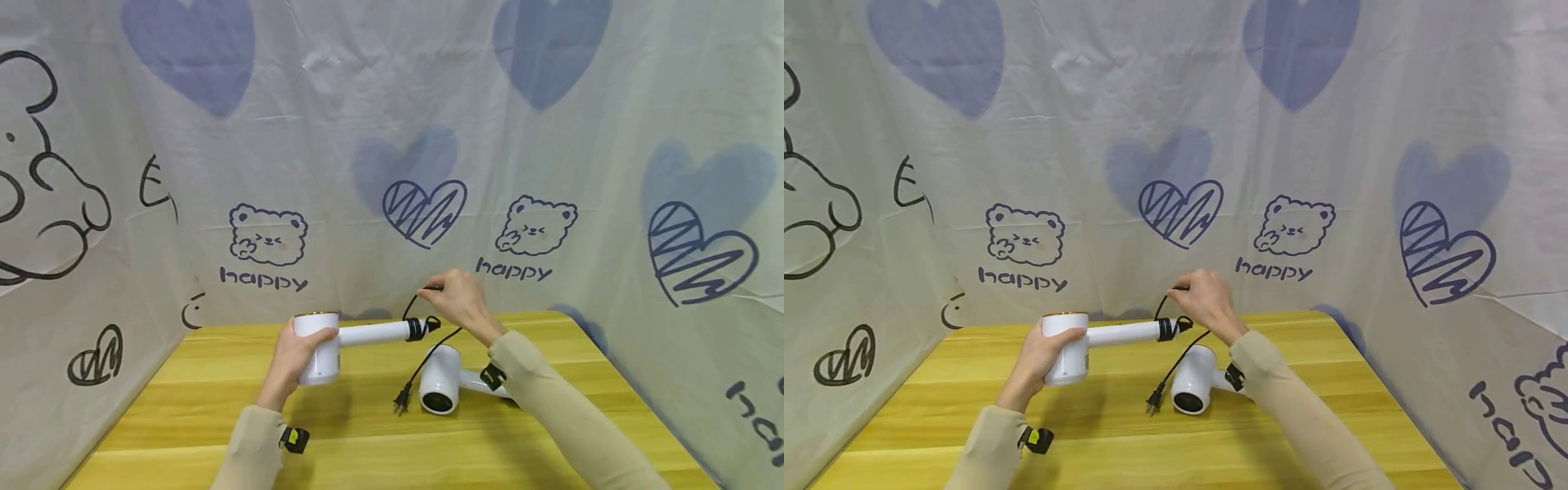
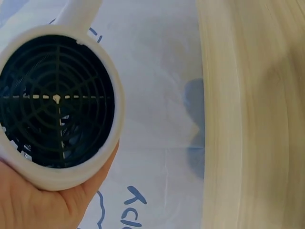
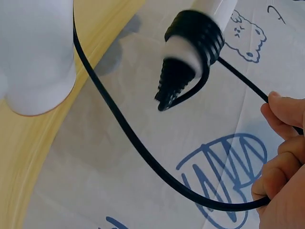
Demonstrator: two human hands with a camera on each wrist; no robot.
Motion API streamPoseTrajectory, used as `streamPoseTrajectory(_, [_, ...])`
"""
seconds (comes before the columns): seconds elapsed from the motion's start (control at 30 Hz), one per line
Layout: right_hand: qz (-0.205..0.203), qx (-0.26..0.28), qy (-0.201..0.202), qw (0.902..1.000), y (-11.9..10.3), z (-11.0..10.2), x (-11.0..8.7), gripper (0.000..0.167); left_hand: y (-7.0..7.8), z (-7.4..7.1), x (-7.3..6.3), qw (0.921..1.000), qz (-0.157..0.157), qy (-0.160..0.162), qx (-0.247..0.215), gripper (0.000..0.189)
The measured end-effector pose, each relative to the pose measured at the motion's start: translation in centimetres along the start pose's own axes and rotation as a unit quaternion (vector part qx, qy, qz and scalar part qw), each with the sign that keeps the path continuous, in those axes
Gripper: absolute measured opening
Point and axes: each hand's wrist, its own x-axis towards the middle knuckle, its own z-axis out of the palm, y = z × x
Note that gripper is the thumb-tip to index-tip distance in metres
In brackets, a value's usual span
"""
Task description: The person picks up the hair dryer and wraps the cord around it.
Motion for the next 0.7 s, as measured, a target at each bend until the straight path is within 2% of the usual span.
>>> streamPoseTrajectory(0.13, [-0.007, 0.007, 0.012, 0.9999, -0.4, 0.3, -0.5, 0.022, 0.2, 0.3, -0.1, 0.9992, 0.019, 0.026, 0.022, 0.069])
streamPoseTrajectory(0.23, [-0.014, 0.014, 0.014, 0.9997, -0.5, 0.7, -0.8, 0.021, 0.3, 0.5, -0.3, 0.9976, 0.021, 0.051, 0.042, 0.073])
streamPoseTrajectory(0.4, [-0.011, 0.038, 0.007, 0.9992, -0.7, 1.4, -1.4, 0.023, 0.4, 1.0, -0.6, 0.9923, 0.03, 0.105, 0.059, 0.081])
streamPoseTrajectory(0.57, [-0.01, 0.066, 0.012, 0.9977, -0.6, 2.1, -1.6, 0.024, 0.6, 1.6, -0.9, 0.9818, 0.064, 0.172, 0.049, 0.085])
streamPoseTrajectory(0.7, [-0.015, 0.079, 0.019, 0.9965, -0.6, 2.4, -1.9, 0.026, 0.7, 1.9, -1.0, 0.9779, 0.066, 0.198, 0.014, 0.084])
